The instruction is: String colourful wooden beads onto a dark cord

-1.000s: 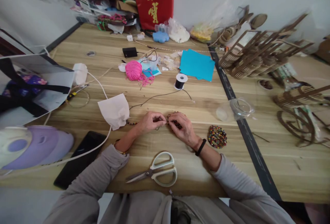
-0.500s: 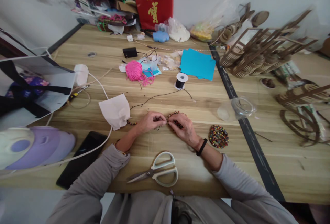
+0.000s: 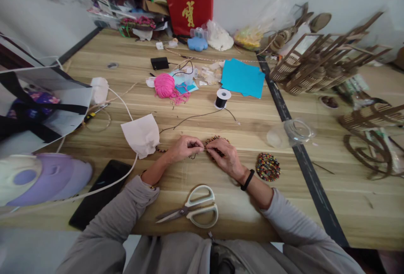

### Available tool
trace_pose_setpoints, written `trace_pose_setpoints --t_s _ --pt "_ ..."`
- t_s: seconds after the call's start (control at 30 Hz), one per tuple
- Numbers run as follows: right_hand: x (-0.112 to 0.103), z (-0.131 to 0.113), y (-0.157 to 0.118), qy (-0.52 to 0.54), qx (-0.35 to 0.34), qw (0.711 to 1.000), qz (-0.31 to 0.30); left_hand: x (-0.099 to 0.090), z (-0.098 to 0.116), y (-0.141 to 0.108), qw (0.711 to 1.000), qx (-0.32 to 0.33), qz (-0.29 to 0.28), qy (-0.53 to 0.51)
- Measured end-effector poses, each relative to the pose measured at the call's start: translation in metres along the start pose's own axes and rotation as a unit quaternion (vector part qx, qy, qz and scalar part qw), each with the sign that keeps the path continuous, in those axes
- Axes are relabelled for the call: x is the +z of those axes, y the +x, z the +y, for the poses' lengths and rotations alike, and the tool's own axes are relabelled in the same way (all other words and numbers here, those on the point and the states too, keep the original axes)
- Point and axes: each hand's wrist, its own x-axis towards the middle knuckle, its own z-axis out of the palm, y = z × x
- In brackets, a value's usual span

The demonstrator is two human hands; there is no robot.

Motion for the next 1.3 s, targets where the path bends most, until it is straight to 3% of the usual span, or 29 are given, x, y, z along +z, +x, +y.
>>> trace_pose_setpoints --t_s 0.9,1.3 --pt "-0.0031 -0.0029 0.0004 -0.008 -0.018 1.000 -0.010 -0.0008 0.0014 -0.0014 1.000 0.009 -0.004 -0.028" --pt "-0.0049 -0.0044 0.0006 -0.050 -0.029 0.997 -0.046 0.0011 0.0046 -0.0022 0.999 0.013 -0.015 -0.031"
